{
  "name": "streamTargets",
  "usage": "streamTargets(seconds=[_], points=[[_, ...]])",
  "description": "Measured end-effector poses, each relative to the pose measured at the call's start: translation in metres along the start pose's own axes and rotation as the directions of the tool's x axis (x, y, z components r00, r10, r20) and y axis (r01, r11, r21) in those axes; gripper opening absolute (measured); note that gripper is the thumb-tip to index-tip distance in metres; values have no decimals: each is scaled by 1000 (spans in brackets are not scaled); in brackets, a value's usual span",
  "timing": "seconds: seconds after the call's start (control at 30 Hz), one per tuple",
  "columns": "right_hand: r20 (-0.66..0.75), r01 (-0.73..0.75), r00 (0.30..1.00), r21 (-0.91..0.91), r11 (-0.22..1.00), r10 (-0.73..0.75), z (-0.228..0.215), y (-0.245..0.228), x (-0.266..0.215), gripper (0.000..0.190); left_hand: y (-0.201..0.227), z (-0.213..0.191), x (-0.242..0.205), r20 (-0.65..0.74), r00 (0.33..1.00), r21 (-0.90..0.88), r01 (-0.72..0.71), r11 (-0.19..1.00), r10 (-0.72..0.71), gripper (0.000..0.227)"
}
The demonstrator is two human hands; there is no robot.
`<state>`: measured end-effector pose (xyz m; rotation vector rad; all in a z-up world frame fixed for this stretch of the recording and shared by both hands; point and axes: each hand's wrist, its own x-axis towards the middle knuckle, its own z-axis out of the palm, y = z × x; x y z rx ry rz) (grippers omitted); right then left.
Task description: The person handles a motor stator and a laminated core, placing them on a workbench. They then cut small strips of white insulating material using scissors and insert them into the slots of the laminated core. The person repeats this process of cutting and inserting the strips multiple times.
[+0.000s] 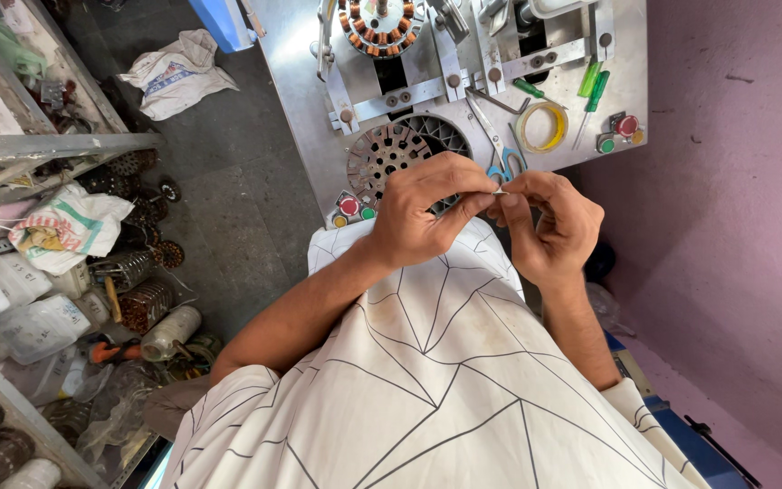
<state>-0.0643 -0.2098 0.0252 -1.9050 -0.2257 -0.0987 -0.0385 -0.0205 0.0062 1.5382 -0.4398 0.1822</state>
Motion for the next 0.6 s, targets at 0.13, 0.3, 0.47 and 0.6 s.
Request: streamTargets(seconds=[0.13,0.3,0.47,0.6], points=[[76,17,997,72,997,-22,-1,-3,5,10,-3,-1,-2,-13,1000,89,-12,996,13,12],[63,94,993,36,995,-96,-1,5,7,11,-4,-1,-4,-9,999,46,42,998,-42,14],[45,183,983,-105,978,-179,0,8,6,11,-1,2,-7,-6,999,64,-35,997,35,15],[91,176,982,-103,979,-167,5,2,7,12,0,0,-12,-12,996,116,-83,990,85,15]])
